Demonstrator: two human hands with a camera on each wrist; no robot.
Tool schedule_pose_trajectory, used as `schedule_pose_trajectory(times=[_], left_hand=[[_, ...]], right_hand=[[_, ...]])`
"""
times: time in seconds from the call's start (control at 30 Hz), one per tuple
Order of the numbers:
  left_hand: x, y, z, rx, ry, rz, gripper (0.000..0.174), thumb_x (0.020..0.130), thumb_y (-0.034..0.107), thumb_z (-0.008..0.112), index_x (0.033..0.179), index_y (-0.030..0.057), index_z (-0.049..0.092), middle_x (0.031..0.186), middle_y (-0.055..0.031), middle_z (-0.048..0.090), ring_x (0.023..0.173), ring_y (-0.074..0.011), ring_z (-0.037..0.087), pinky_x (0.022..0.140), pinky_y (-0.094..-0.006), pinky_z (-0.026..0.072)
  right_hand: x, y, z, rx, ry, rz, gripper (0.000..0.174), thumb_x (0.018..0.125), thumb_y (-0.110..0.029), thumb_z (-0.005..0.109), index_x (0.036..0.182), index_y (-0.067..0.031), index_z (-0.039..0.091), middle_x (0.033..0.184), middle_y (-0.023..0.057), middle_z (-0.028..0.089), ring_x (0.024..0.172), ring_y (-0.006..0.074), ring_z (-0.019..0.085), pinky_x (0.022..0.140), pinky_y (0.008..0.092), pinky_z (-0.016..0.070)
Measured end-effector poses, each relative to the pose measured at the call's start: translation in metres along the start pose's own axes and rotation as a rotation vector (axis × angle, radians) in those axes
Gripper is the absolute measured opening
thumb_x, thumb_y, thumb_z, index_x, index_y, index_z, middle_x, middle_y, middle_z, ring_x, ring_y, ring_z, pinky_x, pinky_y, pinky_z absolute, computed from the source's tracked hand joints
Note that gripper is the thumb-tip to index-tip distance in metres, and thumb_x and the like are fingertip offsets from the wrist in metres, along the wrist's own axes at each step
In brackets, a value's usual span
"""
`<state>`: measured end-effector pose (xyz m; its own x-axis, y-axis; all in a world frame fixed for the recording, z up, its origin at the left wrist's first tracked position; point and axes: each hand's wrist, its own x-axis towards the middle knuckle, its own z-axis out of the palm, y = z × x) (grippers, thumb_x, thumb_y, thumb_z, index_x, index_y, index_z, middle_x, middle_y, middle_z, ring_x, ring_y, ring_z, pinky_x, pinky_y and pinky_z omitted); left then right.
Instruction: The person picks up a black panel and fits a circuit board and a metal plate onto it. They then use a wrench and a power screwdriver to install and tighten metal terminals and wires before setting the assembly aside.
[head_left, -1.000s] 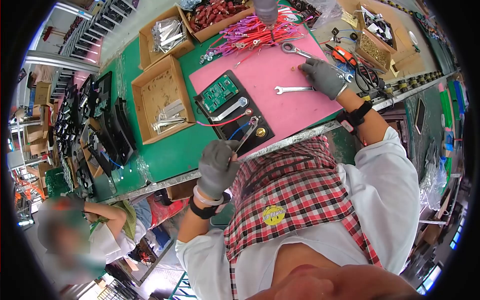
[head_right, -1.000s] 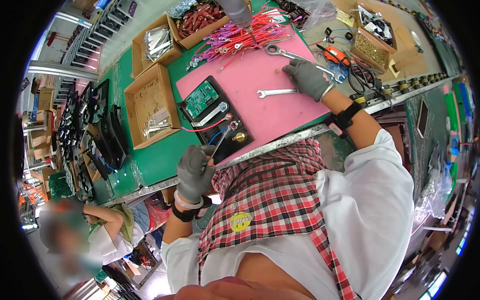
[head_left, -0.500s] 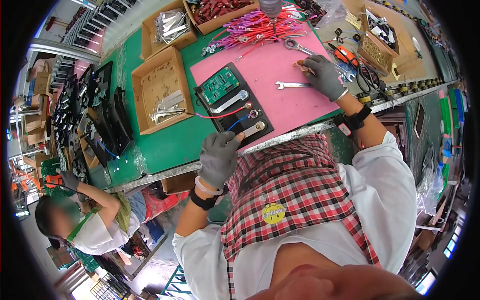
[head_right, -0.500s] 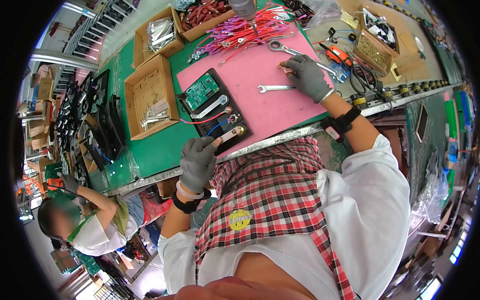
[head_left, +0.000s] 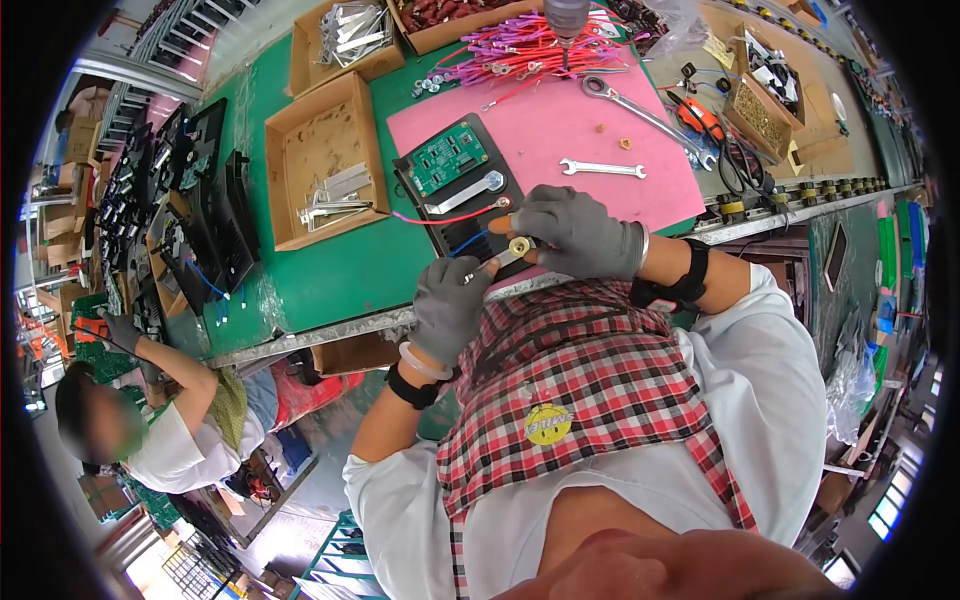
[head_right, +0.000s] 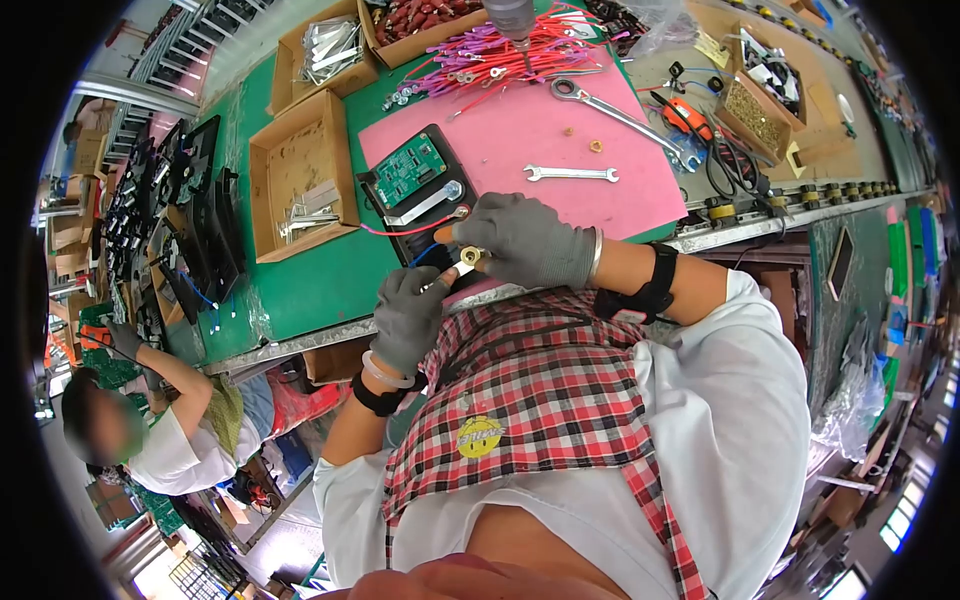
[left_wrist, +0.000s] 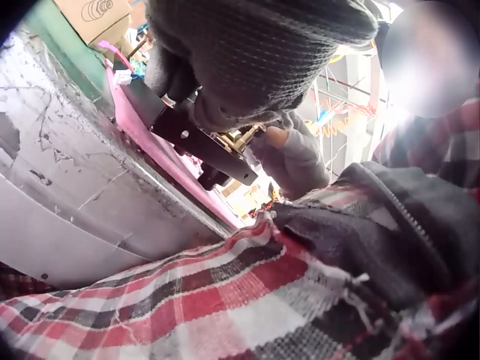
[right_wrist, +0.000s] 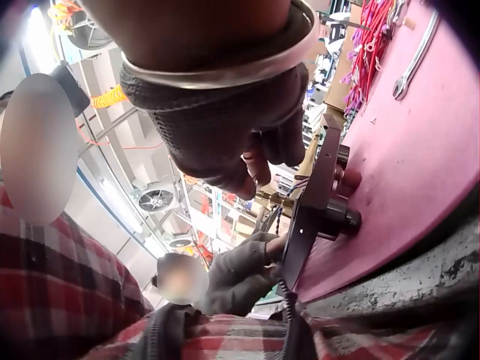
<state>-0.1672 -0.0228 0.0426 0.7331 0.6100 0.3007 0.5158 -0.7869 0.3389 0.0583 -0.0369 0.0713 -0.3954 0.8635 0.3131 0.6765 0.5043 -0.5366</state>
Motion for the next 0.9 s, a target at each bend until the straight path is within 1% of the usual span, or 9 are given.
schedule_pose_trajectory(times=[0.13, 0.23, 0.33, 0.43, 0.53, 0.63, 0.77, 0.87, 0.9], left_hand=[[0.000, -0.001, 0.003, -0.004, 0.034, 0.005, 0.035, 0.065, 0.004, 0.060, 0.098, 0.0164, 0.065, 0.090, -0.0019, 0.058, 0.083, -0.0224, 0.052, 0.075, -0.0332, 0.0403], [-0.004, -0.003, 0.004, -0.033, 0.004, -0.020, 0.043, 0.063, 0.001, 0.061, 0.102, 0.0171, 0.064, 0.095, -0.0033, 0.058, 0.088, -0.0246, 0.052, 0.079, -0.0337, 0.0402], [-0.004, -0.001, 0.003, -0.034, -0.017, -0.033, 0.043, 0.062, 0.001, 0.062, 0.103, 0.0165, 0.064, 0.096, -0.0042, 0.058, 0.091, -0.0254, 0.051, 0.081, -0.0344, 0.0393], [-0.004, -0.002, 0.003, -0.050, -0.026, -0.038, 0.044, 0.062, 0.001, 0.062, 0.104, 0.0156, 0.064, 0.097, -0.0047, 0.058, 0.093, -0.0260, 0.050, 0.082, -0.0353, 0.0384], [0.000, -0.001, 0.000, -0.029, -0.005, -0.016, 0.037, 0.065, 0.002, 0.059, 0.100, 0.0154, 0.065, 0.093, -0.0038, 0.059, 0.088, -0.0245, 0.052, 0.080, -0.0347, 0.0399], [0.000, -0.002, 0.001, -0.024, -0.002, -0.019, 0.034, 0.067, 0.004, 0.058, 0.099, 0.0153, 0.066, 0.092, -0.0032, 0.059, 0.086, -0.0237, 0.052, 0.079, -0.0344, 0.0404], [-0.001, 0.000, 0.000, -0.043, -0.011, -0.025, 0.034, 0.068, 0.005, 0.058, 0.099, 0.0156, 0.066, 0.093, -0.0027, 0.058, 0.085, -0.0235, 0.052, 0.079, -0.0341, 0.0401], [-0.002, 0.000, 0.001, -0.050, 0.006, -0.033, 0.034, 0.068, 0.005, 0.058, 0.099, 0.0157, 0.065, 0.093, -0.0028, 0.058, 0.086, -0.0231, 0.052, 0.079, -0.0342, 0.0399], [-0.002, -0.001, 0.002, -0.050, 0.013, -0.034, 0.034, 0.068, 0.005, 0.058, 0.099, 0.0157, 0.065, 0.093, -0.0029, 0.058, 0.086, -0.0230, 0.052, 0.079, -0.0343, 0.0398]], right_hand=[[-0.003, 0.001, 0.006, -0.117, -0.024, -0.062, 0.055, 0.063, -0.009, 0.069, 0.115, -0.0165, 0.052, 0.088, 0.0052, 0.057, 0.086, 0.0253, 0.057, 0.066, 0.0366, 0.0483], [-0.005, -0.008, -0.017, 0.017, -0.075, 0.034, 0.058, 0.063, -0.011, 0.071, 0.117, -0.0155, 0.051, 0.090, 0.0056, 0.058, 0.085, 0.0259, 0.056, 0.069, 0.0361, 0.0475], [-0.023, 0.020, -0.028, -0.047, 0.042, 0.077, 0.055, 0.064, -0.012, 0.071, 0.116, -0.0131, 0.052, 0.090, 0.0064, 0.059, 0.083, 0.0247, 0.056, 0.070, 0.0341, 0.0467], [-0.037, 0.055, -0.054, -0.268, 0.189, 0.209, 0.047, 0.066, -0.012, 0.070, 0.111, -0.0103, 0.056, 0.089, 0.0076, 0.060, 0.077, 0.0233, 0.056, 0.067, 0.0335, 0.0466], [-0.059, 0.098, -0.072, -0.317, 0.199, 0.507, 0.033, 0.072, -0.020, 0.066, 0.103, -0.0094, 0.061, 0.094, 0.0105, 0.059, 0.082, 0.0265, 0.057, 0.073, 0.0367, 0.0457], [-0.064, 0.109, -0.074, -0.259, 0.052, 0.626, 0.027, 0.075, -0.021, 0.062, 0.098, -0.0073, 0.062, 0.094, 0.0119, 0.060, 0.080, 0.0272, 0.058, 0.073, 0.0368, 0.0465], [-0.058, 0.123, -0.066, -0.302, -0.012, 0.583, 0.023, 0.075, -0.020, 0.060, 0.094, -0.0081, 0.063, 0.090, 0.0107, 0.061, 0.079, 0.0260, 0.060, 0.070, 0.0366, 0.0476], [-0.046, 0.112, -0.070, -0.221, -0.062, 0.694, 0.018, 0.075, -0.017, 0.059, 0.090, -0.0079, 0.062, 0.086, 0.0096, 0.061, 0.079, 0.0259, 0.059, 0.070, 0.0366, 0.0472], [-0.040, 0.102, -0.067, -0.158, -0.057, 0.587, 0.017, 0.075, -0.016, 0.058, 0.089, -0.0079, 0.062, 0.085, 0.0093, 0.061, 0.080, 0.0259, 0.059, 0.071, 0.0367, 0.0471]])
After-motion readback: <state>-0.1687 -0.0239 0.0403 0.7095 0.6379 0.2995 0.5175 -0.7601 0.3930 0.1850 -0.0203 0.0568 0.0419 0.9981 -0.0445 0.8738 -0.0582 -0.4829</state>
